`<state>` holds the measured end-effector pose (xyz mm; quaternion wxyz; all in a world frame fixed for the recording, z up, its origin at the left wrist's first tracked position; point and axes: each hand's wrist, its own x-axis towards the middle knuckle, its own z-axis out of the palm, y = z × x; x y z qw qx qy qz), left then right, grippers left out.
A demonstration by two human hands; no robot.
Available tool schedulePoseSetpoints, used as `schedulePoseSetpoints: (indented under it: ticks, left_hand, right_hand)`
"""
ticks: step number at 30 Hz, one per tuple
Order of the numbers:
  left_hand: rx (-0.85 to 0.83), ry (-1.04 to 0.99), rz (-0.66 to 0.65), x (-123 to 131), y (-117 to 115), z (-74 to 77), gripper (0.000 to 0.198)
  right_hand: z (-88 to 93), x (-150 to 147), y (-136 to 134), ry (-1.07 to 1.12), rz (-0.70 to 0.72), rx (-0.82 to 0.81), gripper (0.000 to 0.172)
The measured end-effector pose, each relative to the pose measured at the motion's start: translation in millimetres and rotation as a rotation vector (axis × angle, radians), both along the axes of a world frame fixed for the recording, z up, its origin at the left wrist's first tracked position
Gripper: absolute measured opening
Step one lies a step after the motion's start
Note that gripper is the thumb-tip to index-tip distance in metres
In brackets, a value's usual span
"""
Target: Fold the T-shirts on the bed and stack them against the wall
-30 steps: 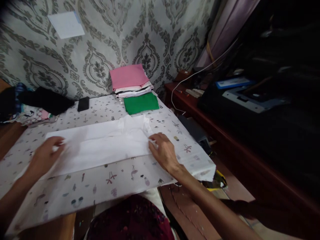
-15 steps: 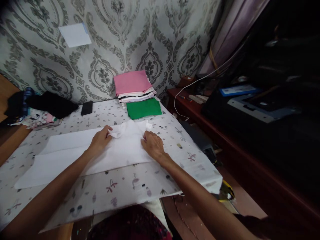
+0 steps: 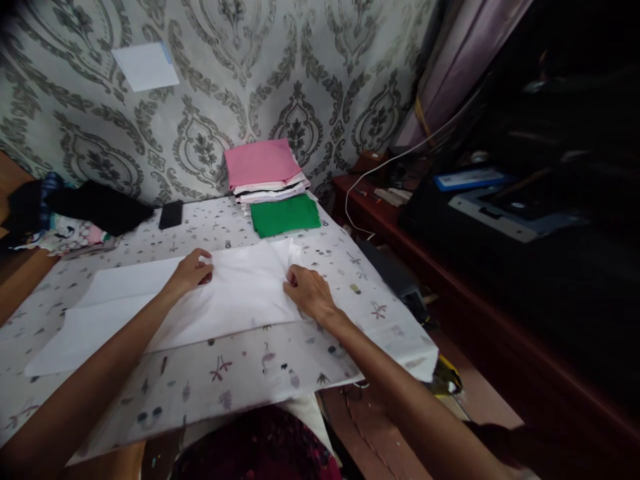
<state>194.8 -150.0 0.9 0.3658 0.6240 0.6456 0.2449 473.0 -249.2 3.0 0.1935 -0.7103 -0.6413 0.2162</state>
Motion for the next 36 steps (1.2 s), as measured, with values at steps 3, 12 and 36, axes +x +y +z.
schedulePoseSetpoints:
  ticks: [3, 12, 36]
  left_hand:
    - [0.031, 0.130, -0.025, 0, 2, -2.5, 0.027]
    - [0.412, 0.528, -0.158, -4, -41, 11.8, 0.030]
    - [0.382, 0.685, -0.301, 36, -21, 0.3, 0.024]
  right_hand:
    - [-0.1, 0, -4, 0.005, -0.009, -0.022, 0.009]
    - [-1.4, 8, -37, 0.127, -0.065, 0.214, 0.028]
    - [-31.1, 44, -79, 0.074, 0.107, 0.316, 0.015]
